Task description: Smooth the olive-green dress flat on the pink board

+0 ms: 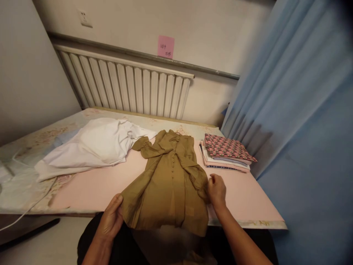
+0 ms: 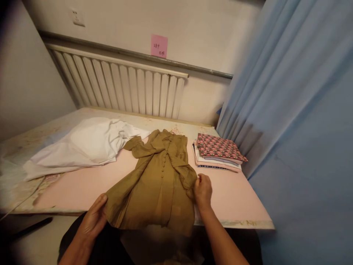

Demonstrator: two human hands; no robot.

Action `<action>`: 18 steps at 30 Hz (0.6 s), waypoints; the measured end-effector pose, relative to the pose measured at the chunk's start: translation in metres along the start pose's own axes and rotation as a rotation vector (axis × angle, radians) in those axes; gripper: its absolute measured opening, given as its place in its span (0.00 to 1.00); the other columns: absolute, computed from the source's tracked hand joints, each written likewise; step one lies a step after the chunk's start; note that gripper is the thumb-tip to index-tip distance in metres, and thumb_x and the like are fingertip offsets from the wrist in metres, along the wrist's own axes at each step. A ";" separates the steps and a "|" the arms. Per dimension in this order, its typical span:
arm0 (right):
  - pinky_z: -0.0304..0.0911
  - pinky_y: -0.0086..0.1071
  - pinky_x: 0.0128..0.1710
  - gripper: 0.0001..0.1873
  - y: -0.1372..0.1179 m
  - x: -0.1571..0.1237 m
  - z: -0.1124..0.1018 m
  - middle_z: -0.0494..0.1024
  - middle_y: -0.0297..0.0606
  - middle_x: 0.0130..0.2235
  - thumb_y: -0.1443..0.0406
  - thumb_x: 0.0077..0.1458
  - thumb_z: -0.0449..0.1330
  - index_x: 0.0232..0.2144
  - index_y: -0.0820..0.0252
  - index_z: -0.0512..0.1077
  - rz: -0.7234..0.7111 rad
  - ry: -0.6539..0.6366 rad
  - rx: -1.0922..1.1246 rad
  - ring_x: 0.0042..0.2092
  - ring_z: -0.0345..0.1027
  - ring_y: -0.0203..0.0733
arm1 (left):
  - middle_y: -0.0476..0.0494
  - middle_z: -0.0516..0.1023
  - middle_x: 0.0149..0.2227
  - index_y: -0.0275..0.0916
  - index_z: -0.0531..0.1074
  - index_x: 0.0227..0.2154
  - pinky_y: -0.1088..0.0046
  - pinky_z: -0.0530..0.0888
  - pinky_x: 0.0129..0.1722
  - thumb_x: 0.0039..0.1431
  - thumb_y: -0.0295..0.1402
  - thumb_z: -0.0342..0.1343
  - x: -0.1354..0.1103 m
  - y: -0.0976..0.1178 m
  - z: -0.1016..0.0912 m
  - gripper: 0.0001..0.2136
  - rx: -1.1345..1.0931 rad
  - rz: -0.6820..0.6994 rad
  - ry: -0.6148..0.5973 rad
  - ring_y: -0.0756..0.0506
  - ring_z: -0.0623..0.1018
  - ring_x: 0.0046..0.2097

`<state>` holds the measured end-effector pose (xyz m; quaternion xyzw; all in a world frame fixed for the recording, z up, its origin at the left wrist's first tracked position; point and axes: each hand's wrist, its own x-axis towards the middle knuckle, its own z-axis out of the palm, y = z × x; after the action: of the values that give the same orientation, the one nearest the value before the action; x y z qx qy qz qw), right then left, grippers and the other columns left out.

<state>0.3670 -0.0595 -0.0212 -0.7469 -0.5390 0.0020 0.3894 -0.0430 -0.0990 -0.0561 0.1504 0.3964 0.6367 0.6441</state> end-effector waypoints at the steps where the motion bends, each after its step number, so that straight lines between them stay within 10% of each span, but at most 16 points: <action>1: 0.59 0.37 0.45 0.14 -0.011 -0.010 0.004 0.75 0.45 0.39 0.66 0.56 0.47 0.35 0.60 0.72 -0.128 -0.050 -0.024 0.44 0.66 0.47 | 0.50 0.80 0.32 0.38 0.74 0.32 0.75 0.77 0.32 0.41 0.30 0.69 0.000 0.000 0.000 0.13 0.000 -0.005 0.003 0.47 0.80 0.32; 9: 0.57 0.30 0.34 0.08 -0.078 -0.077 0.022 0.74 0.35 0.36 0.68 0.61 0.51 0.33 0.54 0.69 -0.572 -0.520 -0.146 0.37 0.66 0.40 | 0.50 0.80 0.31 0.38 0.74 0.31 0.75 0.77 0.34 0.41 0.30 0.69 -0.001 0.001 0.001 0.13 -0.001 -0.004 0.007 0.46 0.80 0.33; 18: 0.55 0.32 0.32 0.11 -0.090 -0.070 0.014 0.72 0.36 0.37 0.74 0.57 0.52 0.37 0.55 0.70 -0.765 -0.628 -0.305 0.38 0.66 0.42 | 0.50 0.79 0.30 0.38 0.74 0.31 0.75 0.77 0.33 0.41 0.31 0.69 0.000 -0.001 0.001 0.13 0.005 0.014 -0.010 0.48 0.79 0.32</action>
<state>0.2597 -0.0977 -0.0079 -0.5079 -0.8587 0.0051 0.0684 -0.0422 -0.0986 -0.0561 0.1580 0.3935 0.6395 0.6413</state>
